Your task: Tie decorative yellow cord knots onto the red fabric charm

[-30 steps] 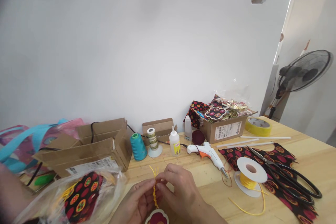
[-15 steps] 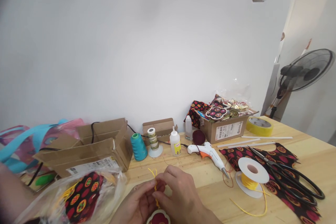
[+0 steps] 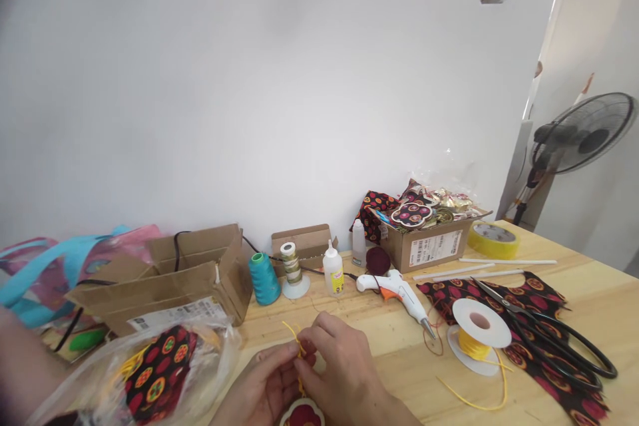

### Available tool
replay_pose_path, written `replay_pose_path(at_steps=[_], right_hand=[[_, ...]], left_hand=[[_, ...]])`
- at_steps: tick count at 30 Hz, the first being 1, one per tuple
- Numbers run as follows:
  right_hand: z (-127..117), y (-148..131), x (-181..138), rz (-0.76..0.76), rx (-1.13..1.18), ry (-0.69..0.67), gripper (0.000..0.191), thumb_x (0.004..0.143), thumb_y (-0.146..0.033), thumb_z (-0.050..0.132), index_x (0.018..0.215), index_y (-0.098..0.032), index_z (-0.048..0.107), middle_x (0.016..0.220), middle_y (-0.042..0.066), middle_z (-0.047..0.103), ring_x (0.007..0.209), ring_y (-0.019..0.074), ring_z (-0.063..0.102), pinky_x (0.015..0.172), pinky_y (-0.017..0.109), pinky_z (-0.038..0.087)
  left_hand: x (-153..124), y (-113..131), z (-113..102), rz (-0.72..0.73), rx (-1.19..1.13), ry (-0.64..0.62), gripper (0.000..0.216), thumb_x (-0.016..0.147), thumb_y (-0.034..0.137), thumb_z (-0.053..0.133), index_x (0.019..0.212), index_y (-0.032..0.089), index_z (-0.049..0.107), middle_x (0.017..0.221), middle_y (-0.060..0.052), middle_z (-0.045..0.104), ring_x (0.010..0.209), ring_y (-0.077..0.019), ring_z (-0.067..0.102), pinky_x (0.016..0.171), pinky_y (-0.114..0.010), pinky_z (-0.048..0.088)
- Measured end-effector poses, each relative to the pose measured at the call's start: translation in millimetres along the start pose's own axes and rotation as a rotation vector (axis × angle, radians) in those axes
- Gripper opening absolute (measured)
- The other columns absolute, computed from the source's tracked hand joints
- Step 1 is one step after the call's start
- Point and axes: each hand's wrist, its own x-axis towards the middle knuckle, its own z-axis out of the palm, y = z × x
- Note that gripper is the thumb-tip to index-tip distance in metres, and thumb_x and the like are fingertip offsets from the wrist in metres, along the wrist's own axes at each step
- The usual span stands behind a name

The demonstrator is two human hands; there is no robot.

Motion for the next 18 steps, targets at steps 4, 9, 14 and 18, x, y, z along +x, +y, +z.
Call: replay_pose_path(at_steps=[4,9,14,18], right_hand=[[-1.0,-0.3,-0.1,-0.029,0.009,0.002,0.018,0.066,-0.015,0.049,0.08,-0.024,0.057,0.07,-0.001,0.053,0.062,0.011,0.05,0.055,0.02,0.038],[-2.4,-0.1,0.6,-0.03,0.044,0.029,0.02,0.064,-0.013,0.051,0.08,-0.023,0.057,0.071,-0.001,0.054,0.063,0.0106,0.051,0.056,0.019,0.038],[-3.6,0.8,0.9,-0.045,0.05,0.01,0.018,0.065,-0.013,0.051,0.078,-0.023,0.057,0.07,-0.001,0.053,0.063,0.0112,0.05,0.056,0.02,0.038],[-8.0,-0.1,1.5,-0.106,0.031,-0.032,0.02,0.068,-0.015,0.05,0.083,-0.024,0.059,0.072,0.001,0.054,0.064,0.0122,0.049,0.056,0.021,0.037]], left_hand=[[2.7,1.1,-1.9,0.006,-0.003,-0.034,0.011,0.068,0.012,0.055,0.063,0.008,0.064,0.065,-0.01,0.068,0.063,-0.0174,0.061,0.059,-0.026,0.045],[1.5,0.5,-2.7,0.013,0.002,-0.04,0.012,0.069,0.013,0.054,0.065,0.008,0.064,0.067,-0.01,0.068,0.062,-0.0167,0.06,0.058,-0.025,0.044],[-1.0,0.9,-0.5,0.024,-0.004,-0.026,0.012,0.069,0.012,0.055,0.063,0.009,0.065,0.066,-0.008,0.068,0.061,-0.0153,0.06,0.057,-0.024,0.044],[-1.3,1.6,-1.8,0.014,-0.011,-0.017,0.012,0.068,0.012,0.055,0.06,0.01,0.064,0.064,-0.008,0.068,0.059,-0.0153,0.06,0.056,-0.024,0.044]])
